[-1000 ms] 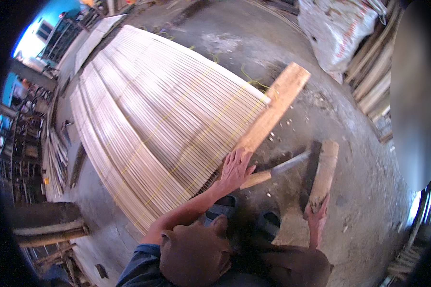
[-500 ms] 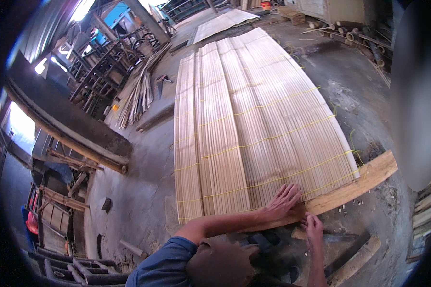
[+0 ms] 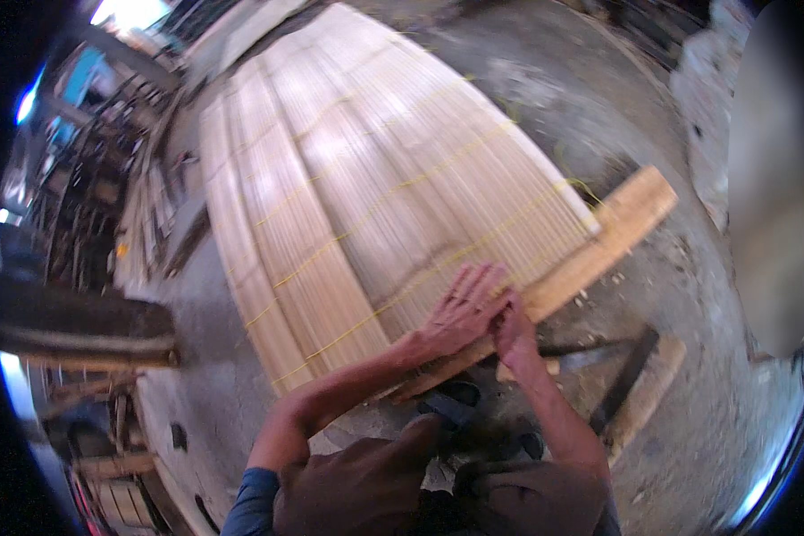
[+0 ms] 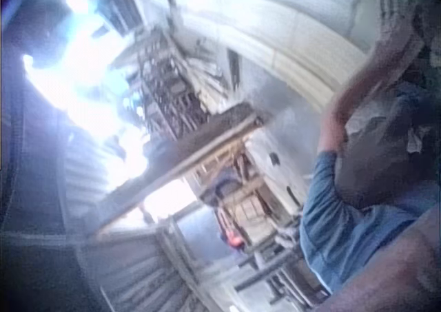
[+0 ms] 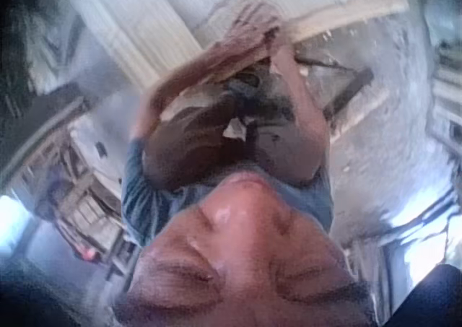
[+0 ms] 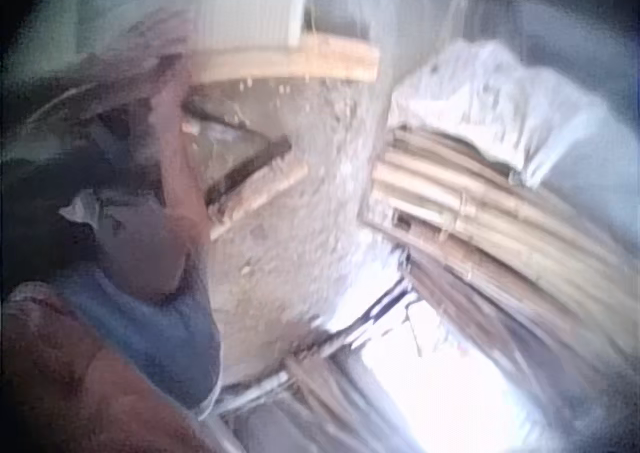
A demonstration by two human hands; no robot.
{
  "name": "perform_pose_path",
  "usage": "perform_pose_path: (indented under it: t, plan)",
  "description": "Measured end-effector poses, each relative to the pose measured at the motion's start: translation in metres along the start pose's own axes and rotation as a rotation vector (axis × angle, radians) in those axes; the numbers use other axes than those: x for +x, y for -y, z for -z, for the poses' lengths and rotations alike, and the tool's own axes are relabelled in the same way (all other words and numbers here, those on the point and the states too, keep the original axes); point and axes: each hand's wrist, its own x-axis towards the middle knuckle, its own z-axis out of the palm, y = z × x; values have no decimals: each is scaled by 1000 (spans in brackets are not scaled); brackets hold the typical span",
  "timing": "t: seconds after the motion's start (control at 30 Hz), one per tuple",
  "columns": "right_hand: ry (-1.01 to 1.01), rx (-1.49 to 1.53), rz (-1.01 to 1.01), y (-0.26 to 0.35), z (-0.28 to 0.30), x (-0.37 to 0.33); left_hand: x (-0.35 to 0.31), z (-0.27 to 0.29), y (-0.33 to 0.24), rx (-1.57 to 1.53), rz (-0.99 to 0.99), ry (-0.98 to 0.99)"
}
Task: The person repeatedly strikes the edge of a large bamboo mat with a wooden block to flatten or align the slats. They hold the mat steady with one hand while hammering with the other, occasionally repositioning the mat and the block along its length.
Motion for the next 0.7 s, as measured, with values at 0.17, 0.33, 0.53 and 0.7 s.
perform_pose_path:
  t: [0.17,0.33,0.53,0.7]
  plan:
    - [61,-167,18,16,-3,34,4,12,-17,-46,93,2]
    - [10,-423,334,123,-77,-1,-71,18,-42,-173,238,-213]
    - [-106,-253,476,261,-46,-2,-78,23,-69,-190,227,113]
    - [-268,-213,404,234,59,73,-101,1,-50,-307,383,346]
